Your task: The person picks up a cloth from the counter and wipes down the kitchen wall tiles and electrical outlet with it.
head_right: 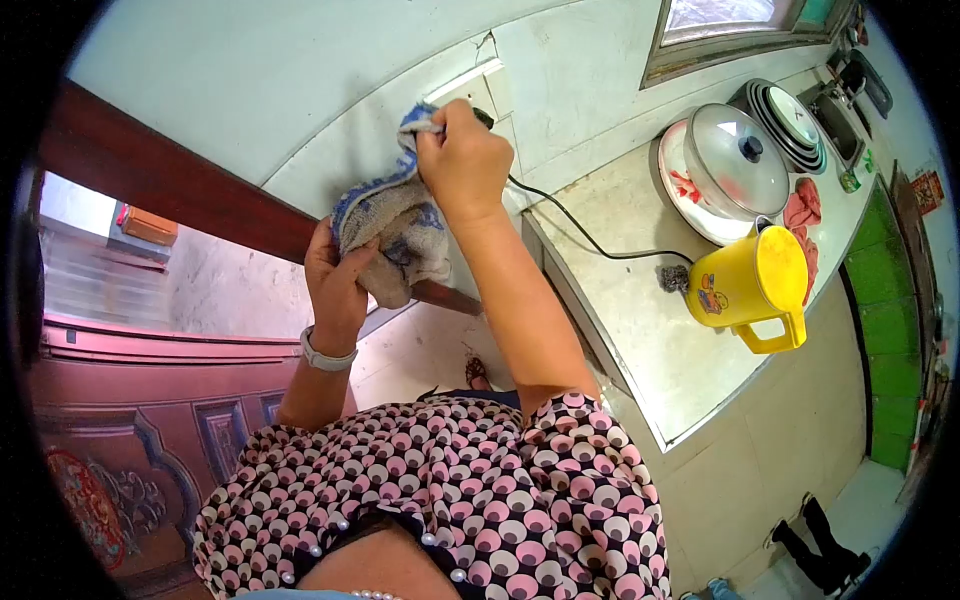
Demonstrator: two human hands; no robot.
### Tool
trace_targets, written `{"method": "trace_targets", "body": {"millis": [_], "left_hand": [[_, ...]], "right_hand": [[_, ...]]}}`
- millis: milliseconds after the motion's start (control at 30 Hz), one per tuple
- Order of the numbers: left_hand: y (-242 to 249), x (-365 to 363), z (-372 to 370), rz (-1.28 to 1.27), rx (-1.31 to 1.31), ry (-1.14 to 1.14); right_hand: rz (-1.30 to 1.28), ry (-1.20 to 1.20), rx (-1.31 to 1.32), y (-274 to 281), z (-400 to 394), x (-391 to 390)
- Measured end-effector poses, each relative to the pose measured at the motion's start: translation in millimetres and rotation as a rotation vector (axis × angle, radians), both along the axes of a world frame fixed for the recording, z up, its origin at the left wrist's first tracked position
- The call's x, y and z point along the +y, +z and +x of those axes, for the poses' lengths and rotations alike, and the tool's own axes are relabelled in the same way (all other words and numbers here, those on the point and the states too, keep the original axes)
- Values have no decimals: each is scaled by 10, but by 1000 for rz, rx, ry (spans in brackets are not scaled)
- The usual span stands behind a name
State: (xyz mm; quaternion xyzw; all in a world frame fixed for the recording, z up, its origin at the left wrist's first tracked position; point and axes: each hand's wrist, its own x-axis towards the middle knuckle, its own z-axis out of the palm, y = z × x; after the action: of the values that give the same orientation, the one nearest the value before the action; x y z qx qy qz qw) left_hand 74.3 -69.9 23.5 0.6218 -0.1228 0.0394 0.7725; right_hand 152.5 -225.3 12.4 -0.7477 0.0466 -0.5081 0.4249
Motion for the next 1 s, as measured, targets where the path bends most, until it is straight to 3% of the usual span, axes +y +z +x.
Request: {"method": "trace_targets", "body": {"millis": [200, 333, 400, 467, 567, 800, 1000], "left_hand": [[-110, 27, -49, 36, 43, -26], [-155, 51, -60, 74, 76, -19], [-148, 51, -79, 54, 95, -22], [-139, 32, -96, 44, 56, -30], [-129, 50, -87, 66, 21, -63], [-3, -84, -135, 20, -11, -110], [-134, -51, -139, 137, 39, -110]], "right_hand": [[100, -32, 88, -547, -86, 64], [241, 90, 169, -647, -325, 71], [564, 168, 256, -611, -380, 36], [668, 227, 217, -420, -397, -31], [1110, 482, 113, -117, -338, -32], [1296, 563, 204, -160, -226, 68], [1289, 552, 374, -664, -241, 96]]}}
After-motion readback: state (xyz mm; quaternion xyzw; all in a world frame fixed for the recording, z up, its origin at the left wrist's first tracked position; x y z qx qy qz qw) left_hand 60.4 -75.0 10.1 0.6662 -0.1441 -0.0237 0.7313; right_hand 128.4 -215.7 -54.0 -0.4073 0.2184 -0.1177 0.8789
